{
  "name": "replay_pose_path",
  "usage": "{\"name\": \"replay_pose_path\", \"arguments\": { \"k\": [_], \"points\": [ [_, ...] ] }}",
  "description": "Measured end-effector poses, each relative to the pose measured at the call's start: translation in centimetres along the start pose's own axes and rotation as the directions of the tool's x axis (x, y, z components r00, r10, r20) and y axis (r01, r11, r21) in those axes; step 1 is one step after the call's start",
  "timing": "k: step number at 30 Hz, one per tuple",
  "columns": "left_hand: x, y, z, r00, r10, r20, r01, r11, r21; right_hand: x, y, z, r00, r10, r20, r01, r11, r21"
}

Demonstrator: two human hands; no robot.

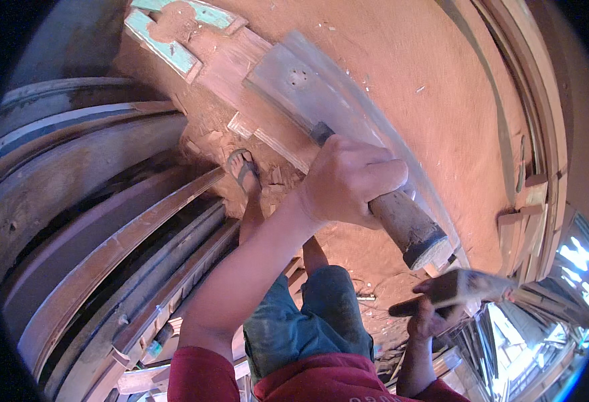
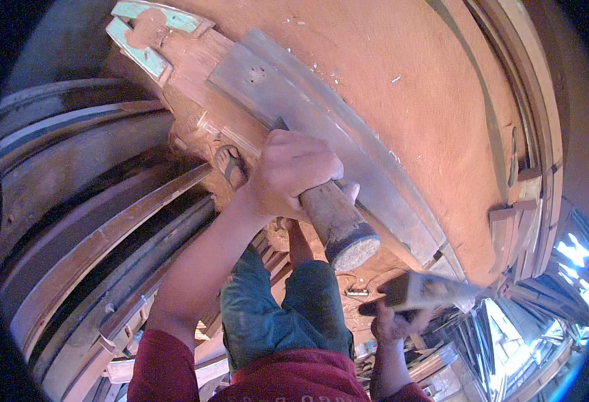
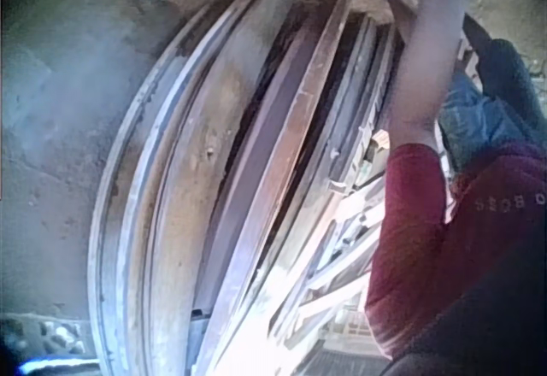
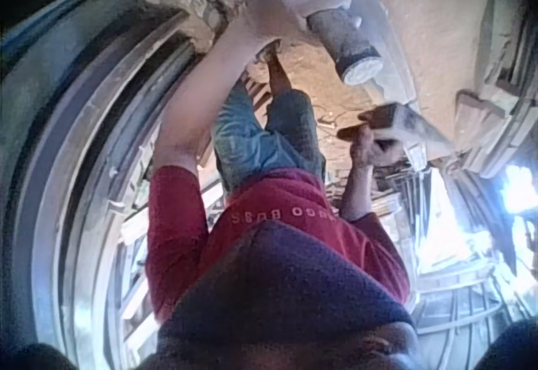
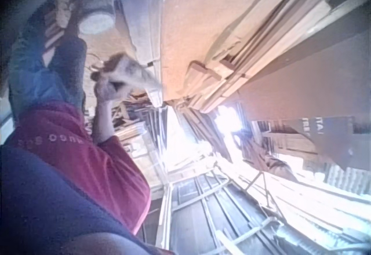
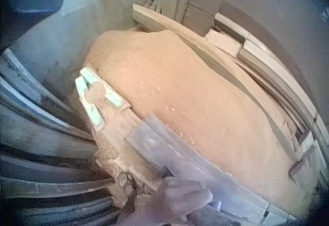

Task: The person uses a hammer and chisel to shape a wooden plank, then smooths it with a hand plane. They also use a power sander to finish the surface of the wood.

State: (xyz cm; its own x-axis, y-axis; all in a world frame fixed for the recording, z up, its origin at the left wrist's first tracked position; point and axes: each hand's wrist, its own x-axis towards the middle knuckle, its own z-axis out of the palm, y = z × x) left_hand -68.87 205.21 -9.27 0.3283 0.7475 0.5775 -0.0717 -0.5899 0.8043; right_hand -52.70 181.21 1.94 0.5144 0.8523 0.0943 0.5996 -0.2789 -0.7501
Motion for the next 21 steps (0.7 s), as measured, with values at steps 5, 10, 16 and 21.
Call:
{"name": "replay_pose_path", "arguments": {
  "k": [5,10,16,21],
  "points": [
    [-0.1,0.1,-0.2,0.999,-0.035,-0.040,0.035,0.999,0.003,3.6,-3.6,-1.5,0.946,-0.239,0.219,0.242,0.970,0.010],
    [0.4,-0.1,0.2,0.999,-0.005,-0.039,0.007,0.999,0.048,5.0,-4.7,0.5,0.928,-0.032,0.372,0.227,0.840,-0.492],
    [0.1,0.0,0.2,0.999,-0.026,-0.035,0.026,1.000,-0.011,7.1,-7.1,-1.7,0.878,-0.094,0.469,0.055,0.994,0.097],
    [0.3,0.2,0.8,1.000,-0.003,-0.030,0.005,0.997,0.079,6.2,-6.4,1.5,0.906,-0.048,0.421,0.176,0.947,-0.270]
  ]
}}
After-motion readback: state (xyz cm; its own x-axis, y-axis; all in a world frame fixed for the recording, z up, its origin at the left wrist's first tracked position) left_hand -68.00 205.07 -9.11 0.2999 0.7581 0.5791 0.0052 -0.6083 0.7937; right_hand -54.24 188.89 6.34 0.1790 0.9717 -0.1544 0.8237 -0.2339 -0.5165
